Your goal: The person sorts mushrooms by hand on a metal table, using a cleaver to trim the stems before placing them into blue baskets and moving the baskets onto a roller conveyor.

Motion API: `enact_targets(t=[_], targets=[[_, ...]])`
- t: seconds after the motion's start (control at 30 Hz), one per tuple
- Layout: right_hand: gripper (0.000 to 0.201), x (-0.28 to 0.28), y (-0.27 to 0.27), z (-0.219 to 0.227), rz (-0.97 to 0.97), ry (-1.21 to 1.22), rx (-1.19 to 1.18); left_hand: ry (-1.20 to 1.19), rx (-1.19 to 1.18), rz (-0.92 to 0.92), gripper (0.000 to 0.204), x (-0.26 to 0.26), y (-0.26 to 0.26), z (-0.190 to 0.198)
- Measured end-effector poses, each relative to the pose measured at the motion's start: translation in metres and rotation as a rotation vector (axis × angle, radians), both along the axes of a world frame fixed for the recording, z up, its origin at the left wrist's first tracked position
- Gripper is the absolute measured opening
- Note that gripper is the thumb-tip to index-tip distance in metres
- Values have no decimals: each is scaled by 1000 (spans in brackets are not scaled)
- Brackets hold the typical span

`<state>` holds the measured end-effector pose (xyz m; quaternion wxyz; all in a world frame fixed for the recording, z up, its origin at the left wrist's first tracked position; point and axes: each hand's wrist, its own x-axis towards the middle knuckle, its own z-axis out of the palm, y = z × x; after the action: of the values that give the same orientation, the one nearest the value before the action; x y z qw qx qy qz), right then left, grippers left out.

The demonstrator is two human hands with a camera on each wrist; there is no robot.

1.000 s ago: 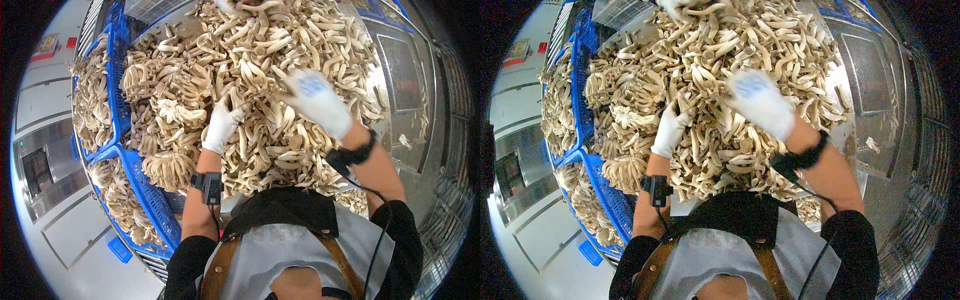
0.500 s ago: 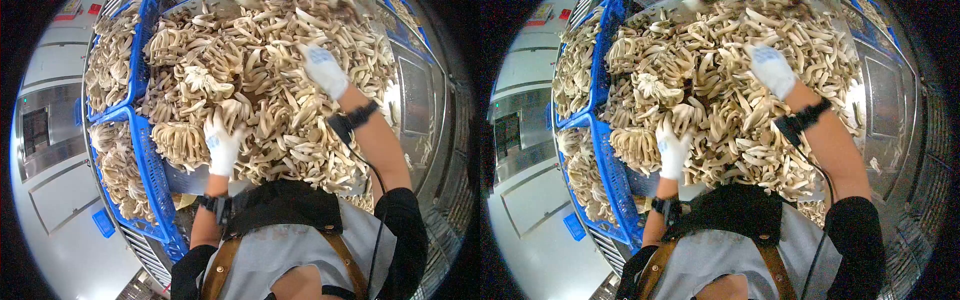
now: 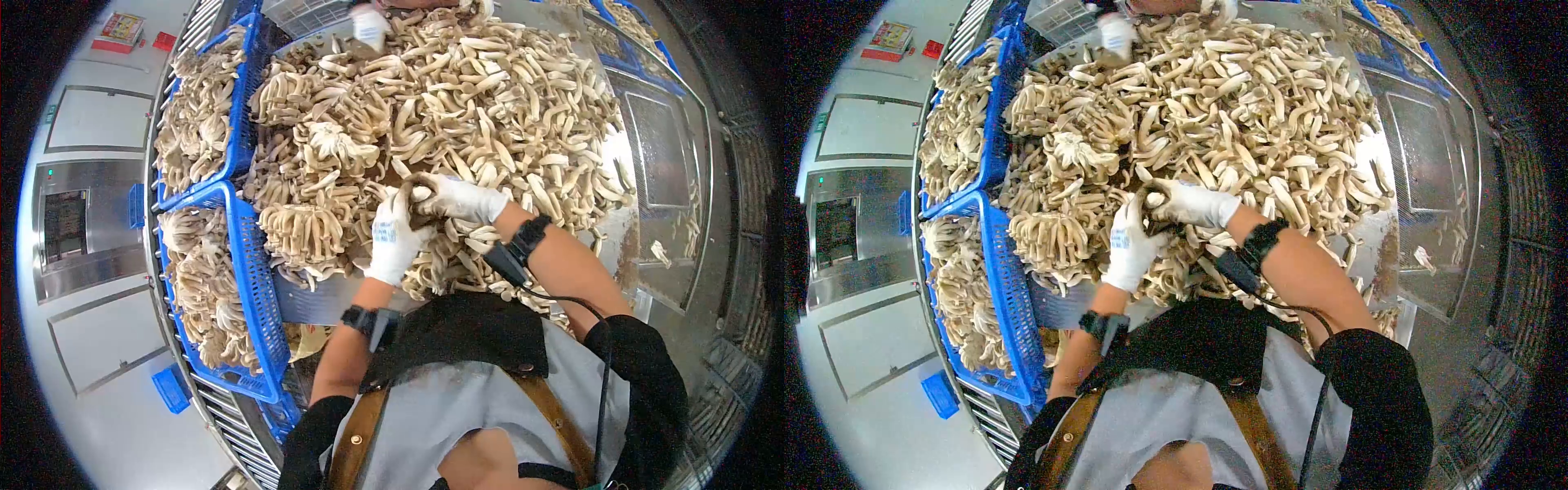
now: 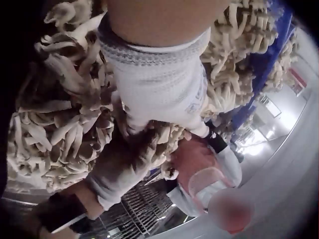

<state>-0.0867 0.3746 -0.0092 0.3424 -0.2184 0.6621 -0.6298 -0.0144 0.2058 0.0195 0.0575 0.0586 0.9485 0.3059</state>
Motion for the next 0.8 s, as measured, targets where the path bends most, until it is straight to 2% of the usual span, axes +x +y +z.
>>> enact_targets(t=[0.03,0.07,0.13,0.17,0.2,0.27,0.3,0.4,0.43,0.47,0.5,0.53,0.57,0.63,0.67,0.7,0.73,0.77,0.8], targets=[[57,4,-1,-16,-33,-124,-28,193,-55,41,94,14,-3,-4],[58,13,6,9,-83,30,131,203,-26,149,93,28,-8,-2],[42,39,4,3,-357,614,319,44,487,395,86,50,-6,-5],[39,48,1,14,-317,826,286,-288,1037,572,74,54,3,-2],[43,61,1,28,-191,826,187,-637,1583,728,65,57,12,1],[54,96,-6,37,-129,797,124,-735,1625,642,56,59,15,-13],[66,105,-4,35,-214,848,187,-855,1820,594,44,57,16,-20],[67,104,6,30,-314,352,545,-647,1717,431,29,67,8,-65],[73,96,14,26,-242,266,471,-586,1755,448,18,68,15,-35],[77,94,17,21,-192,271,533,-595,1747,513,23,64,15,-34],[72,94,15,17,-252,376,504,-561,1671,448,28,65,14,-31],[68,96,11,18,-315,474,473,-534,1588,386,33,66,15,-11],[60,93,9,18,-254,352,235,-613,1463,325,35,66,10,-15],[47,84,5,9,-288,-69,-92,-749,1219,206,39,65,-3,-22],[42,79,2,7,-322,-275,-239,-670,1398,378,37,61,-4,-24],[42,73,8,6,-307,-287,-162,-581,1570,554,34,57,-6,-25],[43,65,12,23,-290,-303,-84,-463,1244,374,28,58,-15,-37],[35,62,8,42,-302,-499,-86,-319,910,242,23,59,-24,-50],[24,71,-6,9,-363,-92,48,-139,71,-221,15,64,-38,-74]])
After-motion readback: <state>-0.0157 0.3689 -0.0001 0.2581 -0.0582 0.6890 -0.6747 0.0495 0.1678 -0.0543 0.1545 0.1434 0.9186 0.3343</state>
